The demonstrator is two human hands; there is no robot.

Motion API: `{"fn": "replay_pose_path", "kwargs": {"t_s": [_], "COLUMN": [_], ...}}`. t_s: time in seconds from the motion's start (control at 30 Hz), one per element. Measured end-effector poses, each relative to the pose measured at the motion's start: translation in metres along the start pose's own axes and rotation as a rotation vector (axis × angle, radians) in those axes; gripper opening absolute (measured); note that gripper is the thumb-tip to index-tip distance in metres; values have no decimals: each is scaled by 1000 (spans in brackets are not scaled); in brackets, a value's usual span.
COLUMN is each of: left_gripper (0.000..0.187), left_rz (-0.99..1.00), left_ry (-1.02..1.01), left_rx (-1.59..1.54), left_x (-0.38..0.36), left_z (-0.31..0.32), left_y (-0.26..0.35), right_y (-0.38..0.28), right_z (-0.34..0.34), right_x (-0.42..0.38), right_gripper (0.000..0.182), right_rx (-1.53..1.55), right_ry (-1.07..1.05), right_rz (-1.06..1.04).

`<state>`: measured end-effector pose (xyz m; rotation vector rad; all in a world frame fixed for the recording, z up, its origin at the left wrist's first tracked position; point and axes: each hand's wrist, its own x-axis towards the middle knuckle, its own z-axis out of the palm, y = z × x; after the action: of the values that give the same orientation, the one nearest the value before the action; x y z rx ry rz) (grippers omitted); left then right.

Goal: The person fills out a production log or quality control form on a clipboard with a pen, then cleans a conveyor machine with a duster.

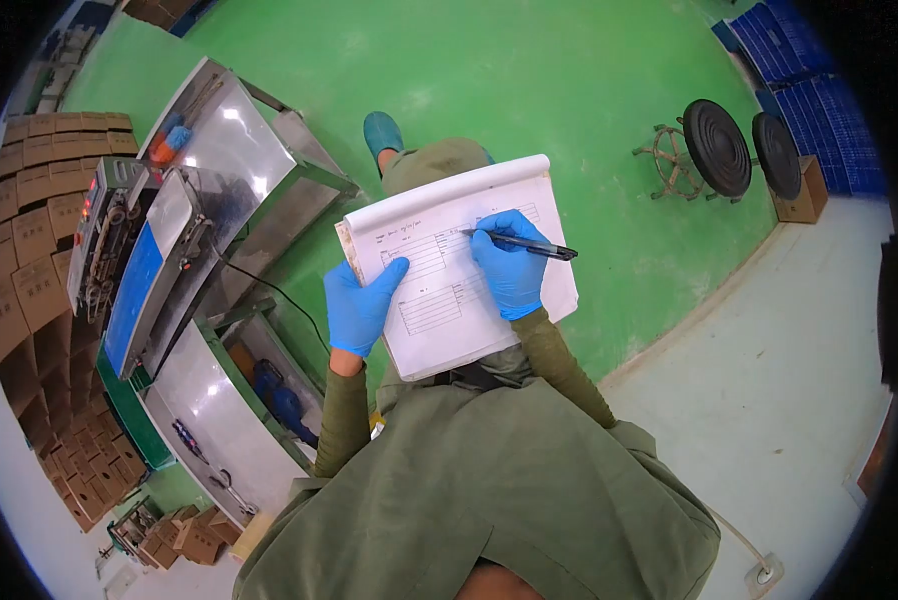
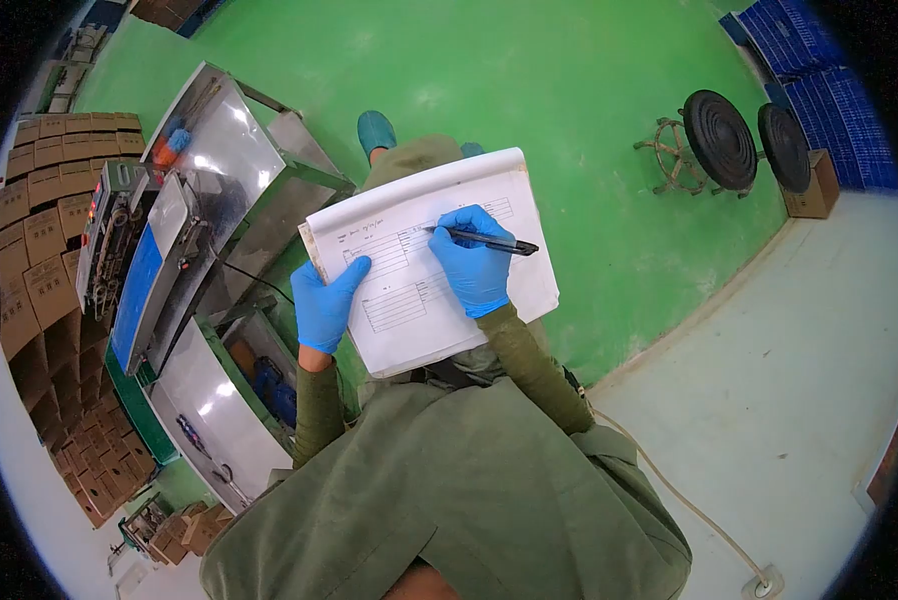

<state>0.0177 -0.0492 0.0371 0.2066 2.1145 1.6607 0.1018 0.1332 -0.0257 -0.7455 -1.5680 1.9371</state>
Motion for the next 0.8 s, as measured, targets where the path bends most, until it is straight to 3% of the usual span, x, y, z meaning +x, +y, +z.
{"fn": "replay_pose_path", "kwargs": {"t_s": [0.8], "left_gripper": [27], "left_rz": [-21], "left_ry": [5], "left_rx": [11], "left_x": [0], "left_z": [3], "left_y": [8], "right_y": [-12], "right_z": [2], "right_x": [-1], "right_gripper": [10], "right_rx": [-124], "right_ry": [-83], "right_rz": [-75]}}
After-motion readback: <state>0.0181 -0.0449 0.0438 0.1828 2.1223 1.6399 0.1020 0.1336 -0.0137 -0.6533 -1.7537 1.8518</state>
